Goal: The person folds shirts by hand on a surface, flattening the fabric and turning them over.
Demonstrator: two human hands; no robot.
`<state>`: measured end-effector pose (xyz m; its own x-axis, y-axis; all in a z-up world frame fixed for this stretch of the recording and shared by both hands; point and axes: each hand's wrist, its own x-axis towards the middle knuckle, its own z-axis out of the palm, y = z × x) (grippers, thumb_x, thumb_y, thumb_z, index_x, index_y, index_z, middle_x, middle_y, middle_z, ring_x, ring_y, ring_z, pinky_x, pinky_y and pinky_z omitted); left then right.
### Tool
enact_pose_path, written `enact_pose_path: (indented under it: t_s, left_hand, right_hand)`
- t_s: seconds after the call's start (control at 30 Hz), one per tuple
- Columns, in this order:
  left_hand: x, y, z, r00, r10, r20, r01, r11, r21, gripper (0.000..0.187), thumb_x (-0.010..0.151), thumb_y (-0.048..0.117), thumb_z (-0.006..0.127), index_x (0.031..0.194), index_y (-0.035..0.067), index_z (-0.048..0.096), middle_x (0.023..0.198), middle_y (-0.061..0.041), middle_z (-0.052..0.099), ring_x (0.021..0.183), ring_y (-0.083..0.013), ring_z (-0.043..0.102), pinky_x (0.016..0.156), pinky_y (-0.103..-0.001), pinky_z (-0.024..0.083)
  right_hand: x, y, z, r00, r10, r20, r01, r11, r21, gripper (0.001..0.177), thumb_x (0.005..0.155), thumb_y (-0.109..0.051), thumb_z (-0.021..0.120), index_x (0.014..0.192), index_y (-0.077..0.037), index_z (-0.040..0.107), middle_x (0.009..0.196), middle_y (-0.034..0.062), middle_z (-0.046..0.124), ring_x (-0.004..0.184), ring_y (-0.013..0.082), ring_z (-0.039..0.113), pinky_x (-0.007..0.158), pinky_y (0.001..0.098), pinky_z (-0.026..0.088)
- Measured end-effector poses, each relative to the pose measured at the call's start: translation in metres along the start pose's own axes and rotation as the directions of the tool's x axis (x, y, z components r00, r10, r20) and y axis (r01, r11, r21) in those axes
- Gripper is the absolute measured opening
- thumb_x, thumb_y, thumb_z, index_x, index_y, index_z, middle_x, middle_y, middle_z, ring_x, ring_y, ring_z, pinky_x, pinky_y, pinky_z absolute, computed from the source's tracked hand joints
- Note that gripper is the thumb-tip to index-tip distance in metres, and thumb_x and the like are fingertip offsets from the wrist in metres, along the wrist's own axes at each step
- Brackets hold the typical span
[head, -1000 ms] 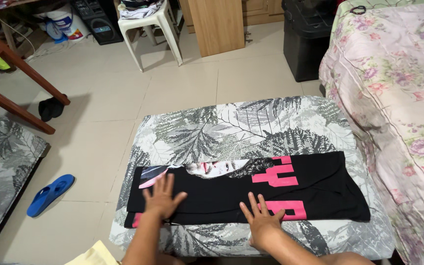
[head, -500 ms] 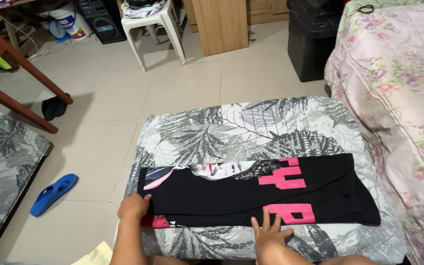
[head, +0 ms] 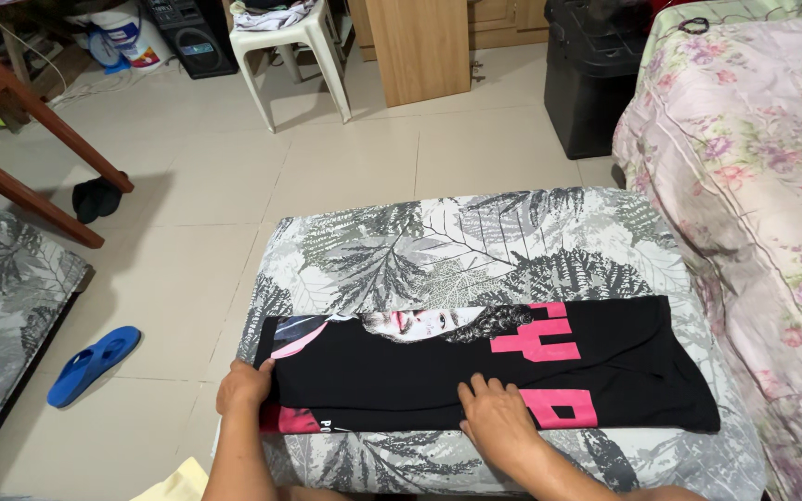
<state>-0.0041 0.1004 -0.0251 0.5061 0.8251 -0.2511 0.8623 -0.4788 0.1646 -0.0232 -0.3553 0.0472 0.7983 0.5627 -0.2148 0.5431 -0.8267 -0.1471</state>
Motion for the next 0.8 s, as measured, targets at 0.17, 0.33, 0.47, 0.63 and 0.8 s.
enact_pose_path:
  t_s: [0.17,0.33,0.47,0.63,0.8]
  left_hand:
    - [0.003,-0.001,0.000,0.993,0.028,0.119,-0.033,0.999,0.043,0.071,0.089,0.068,0.063,0.131,0.011,0.072,0.137,-0.017,0.069,0.129,-0.0368,0.064,0.102,-0.048,0.053]
    - [-0.005,0.003,-0.012,0.987,0.019,0.160,-0.025,0.999,0.039,0.073,0.089,0.069,0.062,0.130,0.010,0.073,0.138,-0.018,0.068,0.130,-0.0371,0.063,0.103,-0.048,0.054]
    - [0.002,0.001,-0.006,0.984,0.028,0.173,-0.036,0.998,0.043,0.080,0.089,0.075,0.056,0.132,0.009,0.070,0.138,-0.019,0.067,0.131,-0.0371,0.063,0.105,-0.048,0.052]
    - [0.045,-0.013,0.031,0.988,0.088,0.126,-0.081,0.995,-0.064,0.088,0.099,0.073,0.039,0.128,-0.003,0.070,0.139,-0.028,0.062,0.132,-0.0441,0.056,0.110,-0.049,0.044]
    - [0.055,-0.018,0.039,0.984,0.144,0.106,-0.134,0.986,-0.100,0.087,0.096,0.069,0.047,0.123,-0.010,0.072,0.133,-0.033,0.065,0.130,-0.0444,0.060,0.111,-0.045,0.046]
  right_hand:
    - [0.005,0.000,0.008,0.999,-0.018,0.048,0.022,0.997,-0.073,0.076,0.084,-0.034,0.079,0.144,-0.004,0.045,0.144,0.0214,0.046,0.117,0.0352,0.055,0.093,0.0492,0.049]
    - [0.007,0.001,0.010,0.996,-0.016,0.087,0.025,0.995,-0.096,0.077,0.086,-0.036,0.078,0.147,-0.004,0.044,0.147,0.0217,0.045,0.121,0.0352,0.054,0.094,0.0482,0.050]
    - [0.007,0.000,0.009,0.993,0.002,0.116,0.007,0.997,-0.080,0.079,0.086,-0.036,0.079,0.149,-0.004,0.042,0.148,0.0208,0.043,0.123,0.0350,0.052,0.096,0.0483,0.049]
    - [0.006,0.001,0.007,0.991,0.004,0.137,0.008,0.996,-0.085,0.082,0.087,-0.037,0.078,0.150,-0.004,0.039,0.151,0.0220,0.039,0.125,0.0362,0.050,0.099,0.0508,0.047]
    - [0.005,0.004,-0.002,0.984,0.029,0.177,-0.017,0.997,-0.069,0.083,0.088,-0.039,0.078,0.150,-0.002,0.038,0.153,0.0214,0.039,0.126,0.0344,0.051,0.099,0.0487,0.048]
